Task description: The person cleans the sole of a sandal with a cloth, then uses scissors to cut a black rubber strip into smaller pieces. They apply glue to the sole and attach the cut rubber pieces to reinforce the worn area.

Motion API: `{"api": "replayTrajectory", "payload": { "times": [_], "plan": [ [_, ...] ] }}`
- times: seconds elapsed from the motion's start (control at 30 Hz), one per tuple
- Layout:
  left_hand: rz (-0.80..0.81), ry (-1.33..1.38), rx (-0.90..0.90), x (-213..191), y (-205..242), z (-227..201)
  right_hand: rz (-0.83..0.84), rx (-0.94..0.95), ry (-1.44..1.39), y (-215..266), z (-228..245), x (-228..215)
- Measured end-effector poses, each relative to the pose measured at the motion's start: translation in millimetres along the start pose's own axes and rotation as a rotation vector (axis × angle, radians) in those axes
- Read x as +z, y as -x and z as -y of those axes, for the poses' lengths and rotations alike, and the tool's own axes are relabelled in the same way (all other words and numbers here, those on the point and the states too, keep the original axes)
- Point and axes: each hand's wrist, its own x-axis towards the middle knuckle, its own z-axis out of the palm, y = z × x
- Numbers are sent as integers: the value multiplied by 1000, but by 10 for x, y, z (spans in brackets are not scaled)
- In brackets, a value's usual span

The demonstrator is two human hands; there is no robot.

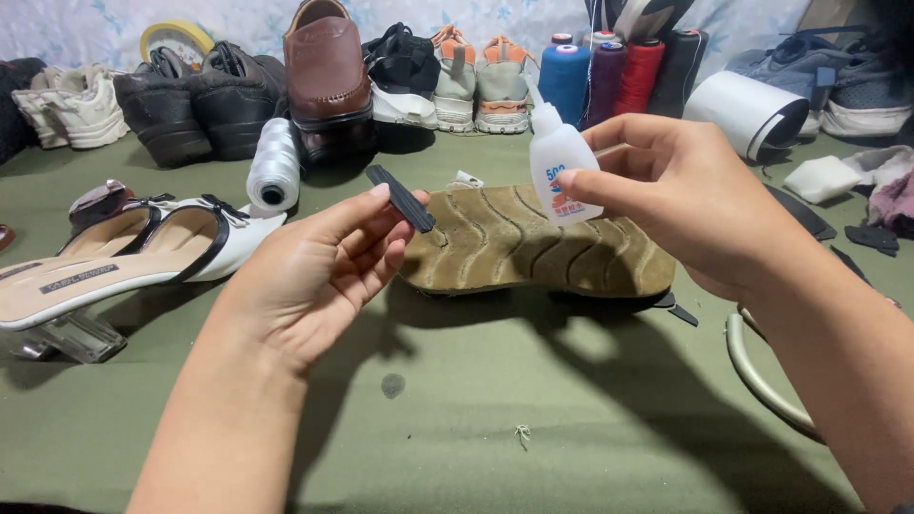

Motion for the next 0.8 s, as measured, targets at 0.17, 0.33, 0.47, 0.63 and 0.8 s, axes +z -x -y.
{"api": "replayTrajectory", "payload": {
  "times": [0.17,0.33,0.47,0.63,0.8],
  "plan": [
    [88,80,4,-24,7,16,67,-61,-44,-39,24,27],
    [59,98,20,0,51,23,76,-71,-94,-43,-26,31],
    [-62,-118,213,15,7,113,54,-29,-88,-16,-54,20],
    [-155,-462,245,119,33,168,34,-25,-77,-18,-136,-30],
    [-188,-408,252,162,52,168,8,14,-121,0,-162,-81]
  ]
}}
